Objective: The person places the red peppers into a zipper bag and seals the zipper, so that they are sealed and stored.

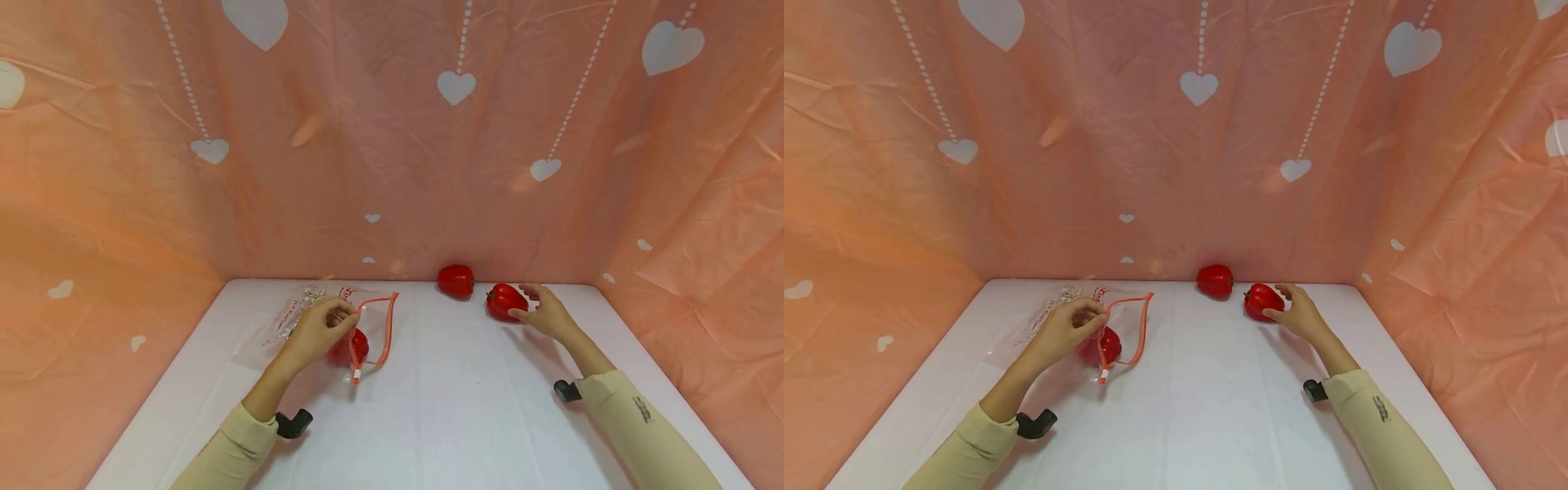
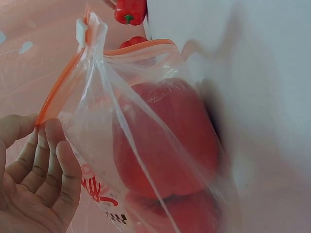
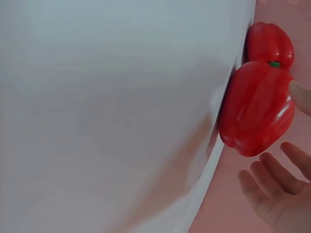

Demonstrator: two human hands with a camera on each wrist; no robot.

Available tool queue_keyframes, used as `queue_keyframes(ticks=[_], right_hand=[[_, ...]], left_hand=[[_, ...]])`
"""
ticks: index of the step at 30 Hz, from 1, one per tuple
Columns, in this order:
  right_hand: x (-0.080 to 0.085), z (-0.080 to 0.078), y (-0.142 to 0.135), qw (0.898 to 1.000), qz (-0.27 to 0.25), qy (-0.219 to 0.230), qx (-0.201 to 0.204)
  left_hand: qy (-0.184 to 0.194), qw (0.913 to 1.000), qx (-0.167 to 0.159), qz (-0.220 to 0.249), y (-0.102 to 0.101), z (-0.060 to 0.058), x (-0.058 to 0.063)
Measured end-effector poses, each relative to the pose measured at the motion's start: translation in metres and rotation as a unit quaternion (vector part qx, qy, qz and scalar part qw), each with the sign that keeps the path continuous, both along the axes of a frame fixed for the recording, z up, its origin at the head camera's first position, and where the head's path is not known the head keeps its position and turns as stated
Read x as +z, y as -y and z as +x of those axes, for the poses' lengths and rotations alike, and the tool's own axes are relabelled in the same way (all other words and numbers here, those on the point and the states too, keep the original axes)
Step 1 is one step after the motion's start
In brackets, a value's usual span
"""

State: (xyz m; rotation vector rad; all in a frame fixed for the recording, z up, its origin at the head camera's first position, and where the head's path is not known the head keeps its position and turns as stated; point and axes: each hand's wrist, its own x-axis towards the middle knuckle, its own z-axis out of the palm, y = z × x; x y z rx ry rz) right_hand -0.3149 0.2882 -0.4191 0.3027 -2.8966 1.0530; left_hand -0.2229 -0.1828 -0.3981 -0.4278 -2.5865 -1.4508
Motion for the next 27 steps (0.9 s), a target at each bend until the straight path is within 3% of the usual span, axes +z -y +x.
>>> queue_keyframes(ticks=[20, 27], right_hand=[[-0.008, -0.008, -0.003, 0.997, 0.006, 0.076, -0.002], [-0.009, -0.009, -0.003, 0.997, 0.008, 0.073, 0.012]], left_hand=[[0.016, 0.9998, 0.007, 0.002, 0.0, 0.002, 0.001], [0.016, 0.9999, 0.001, 0.0, 0.001, 0.003, 0.001]])
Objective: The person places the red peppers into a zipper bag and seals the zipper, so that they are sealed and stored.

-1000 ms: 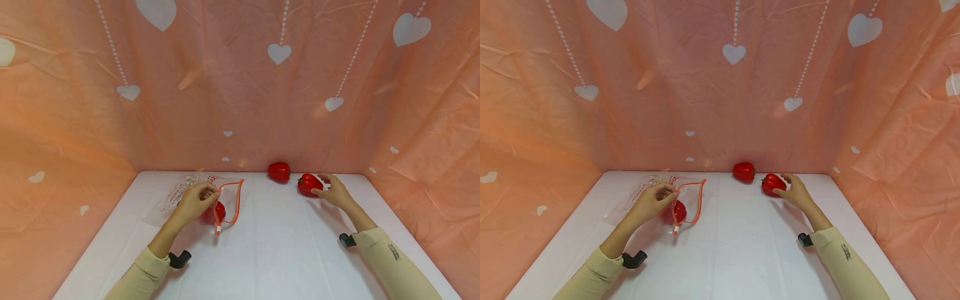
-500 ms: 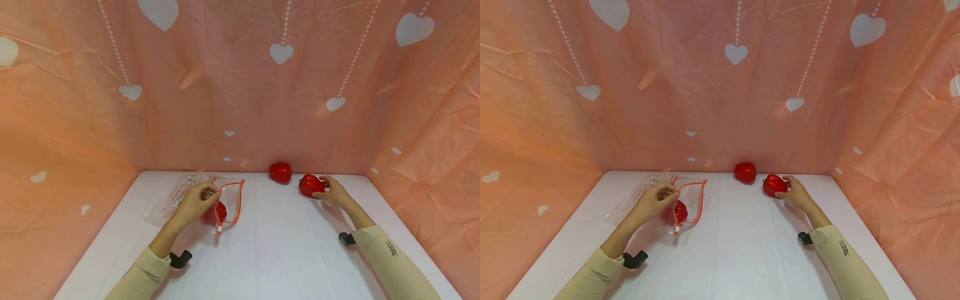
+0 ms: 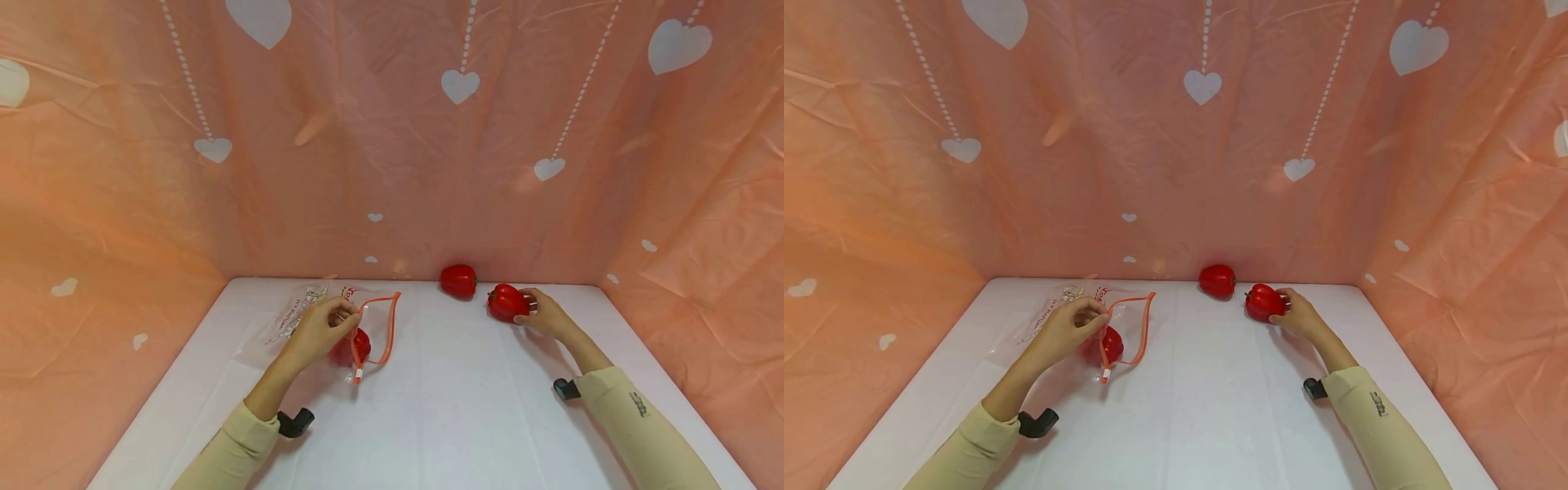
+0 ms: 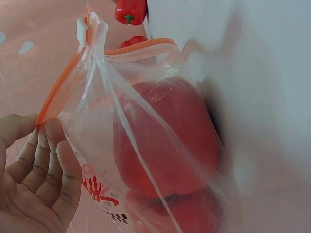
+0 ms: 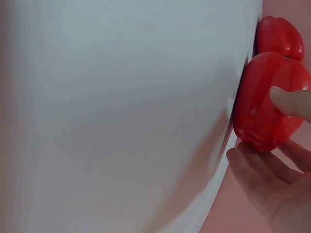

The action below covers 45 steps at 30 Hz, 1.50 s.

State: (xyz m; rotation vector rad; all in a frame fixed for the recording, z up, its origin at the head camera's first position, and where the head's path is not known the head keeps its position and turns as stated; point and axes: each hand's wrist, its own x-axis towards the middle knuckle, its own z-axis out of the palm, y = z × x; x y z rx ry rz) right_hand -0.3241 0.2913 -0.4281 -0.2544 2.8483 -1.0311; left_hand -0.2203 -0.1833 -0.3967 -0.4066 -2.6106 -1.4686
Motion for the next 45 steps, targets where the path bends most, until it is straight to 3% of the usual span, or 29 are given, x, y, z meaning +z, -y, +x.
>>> queue_keyframes(ticks=[16, 29, 45], right_hand=[[-0.001, 0.01, 0.007, 1.0, -0.025, 0.001, 0.012], [0.001, 0.018, 0.03, 0.995, -0.048, -0.054, 0.062], [0.01, 0.038, 0.065, 0.991, -0.072, -0.06, 0.091]], left_hand=[[-0.009, 0.9999, -0.005, -0.006, 0.0, 0.0, 0.0], [-0.008, 0.9999, -0.004, -0.005, -0.001, -0.001, -0.001], [-0.007, 0.9999, -0.005, -0.009, -0.002, -0.001, 0.0]])
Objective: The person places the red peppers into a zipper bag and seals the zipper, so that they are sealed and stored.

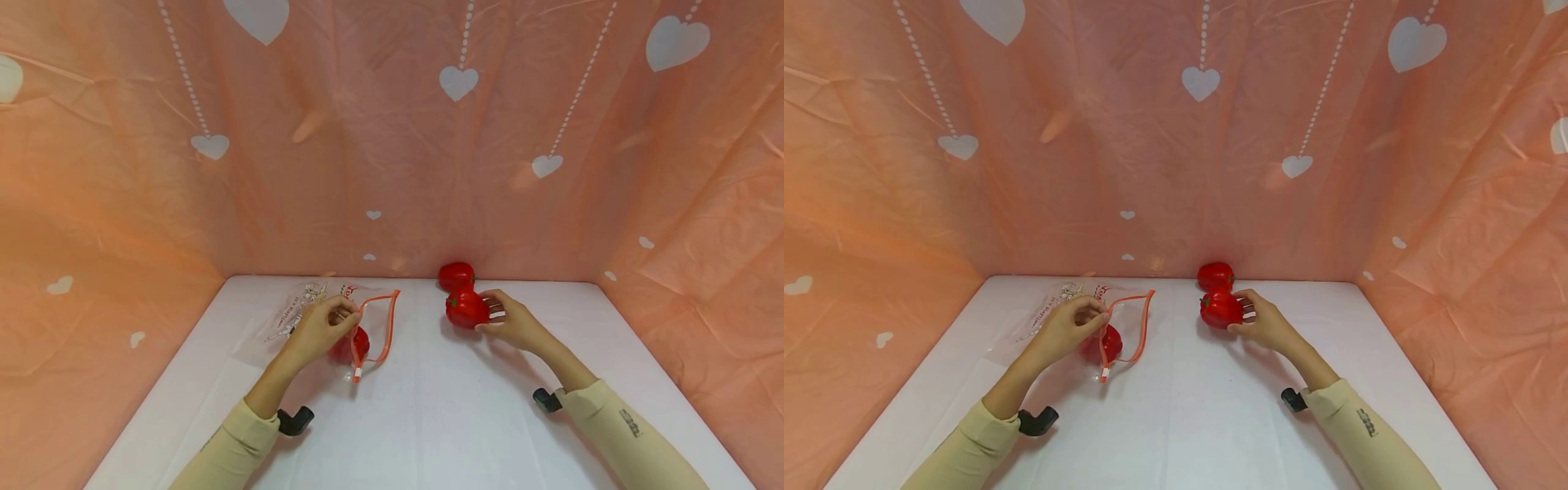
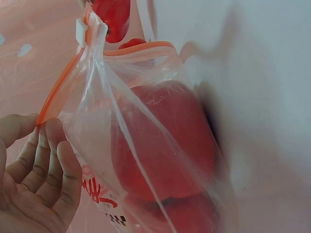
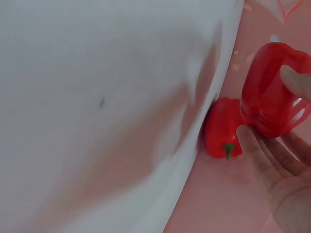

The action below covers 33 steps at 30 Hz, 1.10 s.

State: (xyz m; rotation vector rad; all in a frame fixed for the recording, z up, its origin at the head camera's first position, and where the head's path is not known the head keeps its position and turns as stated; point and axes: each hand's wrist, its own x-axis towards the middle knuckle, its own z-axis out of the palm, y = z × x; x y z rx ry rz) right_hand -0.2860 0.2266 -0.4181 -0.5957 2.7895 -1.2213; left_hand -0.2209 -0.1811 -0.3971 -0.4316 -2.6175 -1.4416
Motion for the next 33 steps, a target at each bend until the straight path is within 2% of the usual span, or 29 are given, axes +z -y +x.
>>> queue_keyframes(ticks=[7, 33], right_hand=[[-0.003, 0.004, 0.013, 0.999, -0.021, -0.012, 0.031], [-0.006, 0.021, 0.06, 0.997, -0.022, 0.013, 0.071]], left_hand=[[0.003, 1.0, 0.0, 0.003, 0.0, 0.001, 0.0], [-0.006, 1.0, -0.004, 0.002, -0.001, 0.0, 0.0]])
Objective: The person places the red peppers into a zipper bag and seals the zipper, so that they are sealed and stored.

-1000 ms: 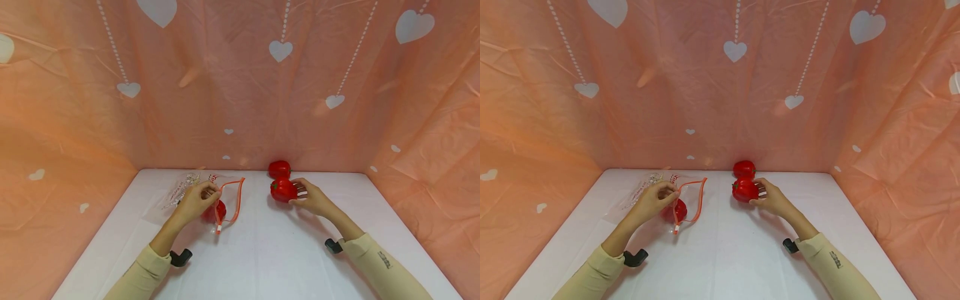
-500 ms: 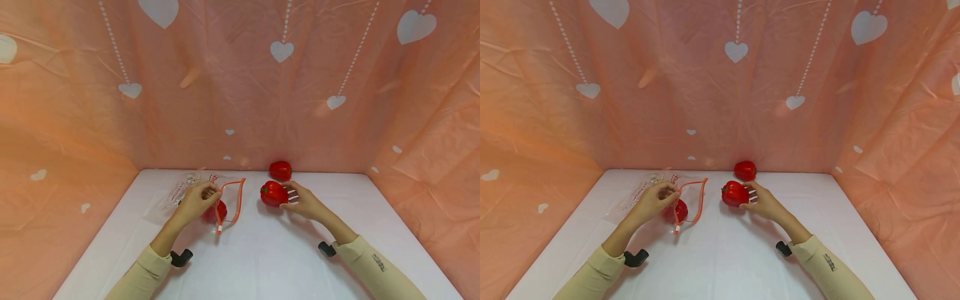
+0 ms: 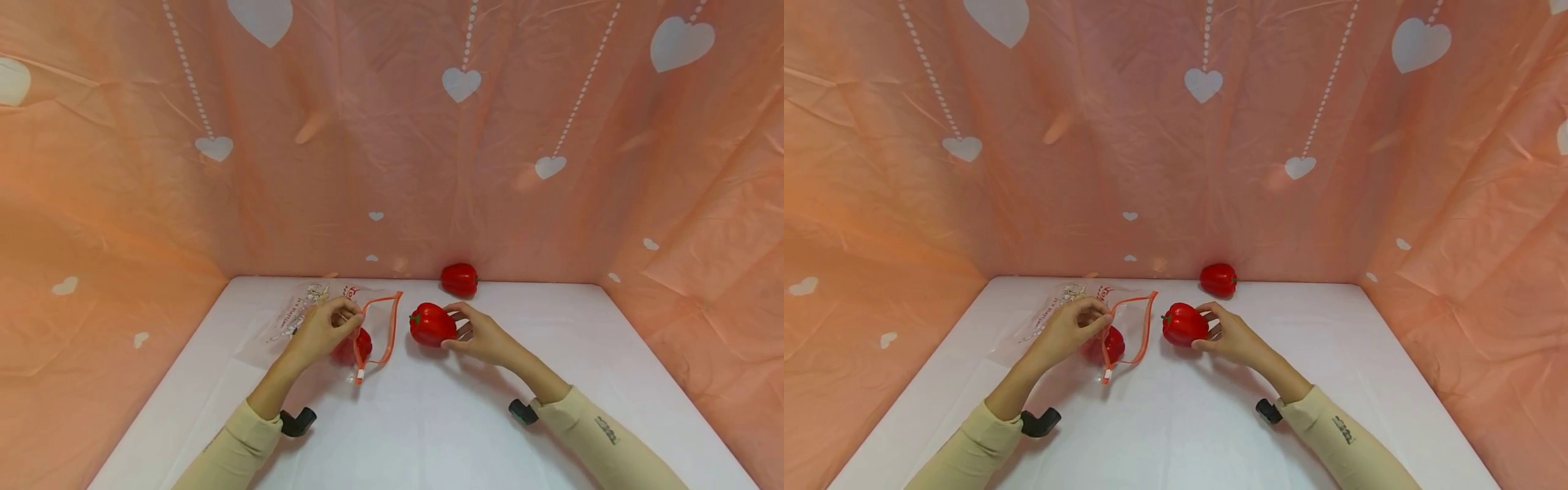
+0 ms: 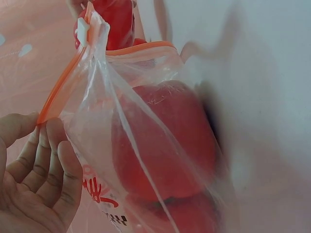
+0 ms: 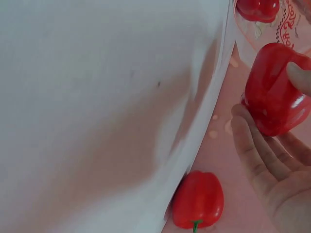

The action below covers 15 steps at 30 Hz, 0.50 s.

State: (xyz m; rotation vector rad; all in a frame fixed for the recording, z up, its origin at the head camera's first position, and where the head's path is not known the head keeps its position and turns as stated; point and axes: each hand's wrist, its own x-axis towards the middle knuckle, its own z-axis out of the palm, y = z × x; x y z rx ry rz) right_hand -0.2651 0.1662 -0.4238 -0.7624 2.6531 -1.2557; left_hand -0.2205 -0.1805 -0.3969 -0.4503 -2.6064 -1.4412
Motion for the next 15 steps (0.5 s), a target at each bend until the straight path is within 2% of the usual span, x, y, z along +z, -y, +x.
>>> queue_keyframes(ticks=[15], right_hand=[[-0.004, 0.002, 0.028, 0.999, -0.014, 0.033, 0.012]], left_hand=[[0.002, 1.0, -0.005, -0.006, -0.001, -0.001, -0.001]])
